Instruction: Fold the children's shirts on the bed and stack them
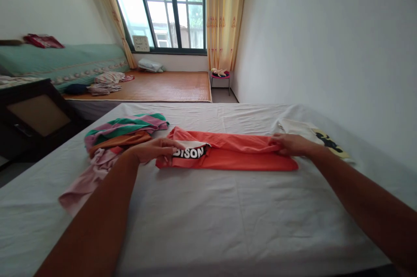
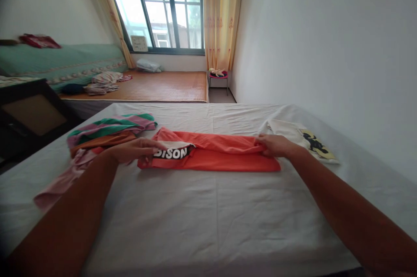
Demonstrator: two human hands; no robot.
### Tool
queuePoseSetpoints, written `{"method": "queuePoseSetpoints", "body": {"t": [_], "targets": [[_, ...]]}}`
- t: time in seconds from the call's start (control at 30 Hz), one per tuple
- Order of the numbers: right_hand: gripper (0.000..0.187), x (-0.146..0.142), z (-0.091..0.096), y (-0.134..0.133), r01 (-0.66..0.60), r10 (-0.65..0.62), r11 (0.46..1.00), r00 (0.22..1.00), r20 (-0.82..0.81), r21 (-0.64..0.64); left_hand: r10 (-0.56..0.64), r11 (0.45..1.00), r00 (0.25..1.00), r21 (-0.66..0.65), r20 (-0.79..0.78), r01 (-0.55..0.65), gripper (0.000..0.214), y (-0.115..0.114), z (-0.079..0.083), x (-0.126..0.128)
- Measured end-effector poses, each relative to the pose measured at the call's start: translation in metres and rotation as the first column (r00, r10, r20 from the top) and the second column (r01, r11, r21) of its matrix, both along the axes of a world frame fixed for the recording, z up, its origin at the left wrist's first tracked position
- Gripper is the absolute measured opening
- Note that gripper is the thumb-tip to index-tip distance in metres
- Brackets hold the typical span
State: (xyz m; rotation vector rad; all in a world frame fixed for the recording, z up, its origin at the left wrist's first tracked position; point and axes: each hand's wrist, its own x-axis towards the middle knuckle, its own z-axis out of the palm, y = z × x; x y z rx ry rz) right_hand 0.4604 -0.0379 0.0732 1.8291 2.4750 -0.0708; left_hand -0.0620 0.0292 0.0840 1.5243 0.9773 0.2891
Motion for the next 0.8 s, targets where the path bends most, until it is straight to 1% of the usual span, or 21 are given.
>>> {"method": "queuePoseSetpoints", "body": {"t": [0.03,0.07,0.1,0.17,0.23,0.27,0.3,0.33,0.37,0.4,0.43,0.47,0.5,0.53,0.57,0.6,0.63,0.67,0.7,0.73,0.8], "targets": [[0.035,-0.001,-0.001,-0.004,-0.008,0.005,0.998,0.999,-0.039,-0.060,-0.059,0.998,0.995,-0.025,-0.081,0.057,0.048,-0.002,0.000,-0.002],[0.037,-0.001,0.000,-0.006,0.000,-0.008,0.995,0.997,-0.077,-0.099,-0.090,0.996,0.987,-0.039,-0.133,0.085,0.049,-0.003,0.000,-0.004],[0.038,-0.001,0.002,-0.006,0.022,-0.035,0.992,0.994,-0.104,-0.120,-0.098,0.995,0.983,-0.040,-0.156,0.093,0.049,-0.004,0.001,-0.006],[0.038,-0.001,0.007,-0.002,0.079,-0.095,0.987,0.990,-0.106,-0.141,-0.081,0.997,0.985,-0.022,-0.151,0.078,0.049,-0.005,0.001,-0.010],[0.032,-0.005,0.012,0.006,0.112,-0.123,0.982,0.990,-0.062,-0.151,-0.043,0.999,0.990,0.022,-0.137,0.046,0.049,-0.002,-0.001,-0.014],[0.029,-0.009,0.013,0.009,0.112,-0.120,0.982,0.992,-0.043,-0.149,-0.005,0.998,0.991,0.067,-0.136,0.015,0.049,0.001,-0.003,-0.016],[0.026,-0.016,0.014,0.012,0.101,-0.107,0.985,0.994,-0.036,-0.141,0.050,0.990,0.990,0.137,-0.135,-0.031,0.048,0.005,-0.007,-0.017],[0.024,-0.026,0.015,0.015,0.081,-0.087,0.989,0.995,-0.043,-0.121,0.120,0.968,0.985,0.234,-0.127,-0.088,0.047,0.010,-0.011,-0.017],[0.023,-0.039,0.015,0.016,0.048,-0.054,0.995,0.997,-0.063,-0.088,0.186,0.926,0.976,0.352,-0.112,-0.136,0.046,0.016,-0.016,-0.016],[0.023,-0.056,0.014,0.017,0.004,-0.008,0.999,0.995,-0.097,-0.044,0.238,0.861,0.967,0.481,-0.090,-0.167,0.044,0.021,-0.021,-0.015],[0.024,-0.075,0.013,0.017,-0.049,0.049,0.999,0.989,-0.140,0.005,0.264,0.779,0.962,0.604,-0.073,-0.168,0.041,0.026,-0.027,-0.012],[0.025,-0.098,0.012,0.015,-0.126,0.133,0.991,0.972,-0.191,0.048,0.260,0.693,0.963,0.709,-0.074,-0.133,0.039,0.030,-0.032,-0.010],[0.026,-0.122,0.010,0.013,-0.204,0.221,0.975,0.943,-0.248,0.089,0.235,0.611,0.967,0.789,-0.101,-0.066,0.037,0.033,-0.037,-0.007],[0.029,-0.146,0.007,0.010,-0.286,0.310,0.950,0.904,-0.296,0.123,0.197,0.542,0.969,0.840,-0.149,0.019,0.035,0.035,-0.041,-0.004],[0.032,-0.170,0.003,0.007,-0.364,0.399,0.917,0.861,-0.316,0.166,0.160,0.491,0.965,0.865,-0.210,0.106,0.035,0.037,-0.045,-0.001],[0.034,-0.193,-0.001,0.005,-0.445,0.486,0.874,0.818,-0.308,0.196,0.131,0.453,0.955,0.872,-0.268,0.182,0.035,0.038,-0.049,0.001],[0.037,-0.213,-0.005,0.003,-0.496,0.540,0.841,0.789,-0.294,0.216,0.108,0.428,0.942,0.870,-0.317,0.243,0.035,0.038,-0.052,0.002],[0.042,-0.231,-0.011,0.002,-0.515,0.565,0.824,0.777,-0.278,0.236,0.097,0.410,0.932,0.868,-0.349,0.282,0.035,0.039,-0.054,0.003],[0.044,-0.244,-0.016,0.001,-0.515,0.570,0.819,0.779,-0.262,0.253,0.094,0.395,0.926,0.868,-0.364,0.301,0.034,0.040,-0.056,0.003],[0.043,-0.254,-0.022,0.002,-0.496,0.557,0.826,0.789,-0.257,0.267,0.094,0.387,0.924,0.869,-0.371,0.309,0.033,0.040,-0.058,0.002],[0.028,-0.264,-0.032,0.005,-0.444,0.518,0.850,0.799,-0.305,0.282,0.086,0.386,0.925,0.869,-0.369,0.311,0.028,0.041,-0.058,-0.001]]}}
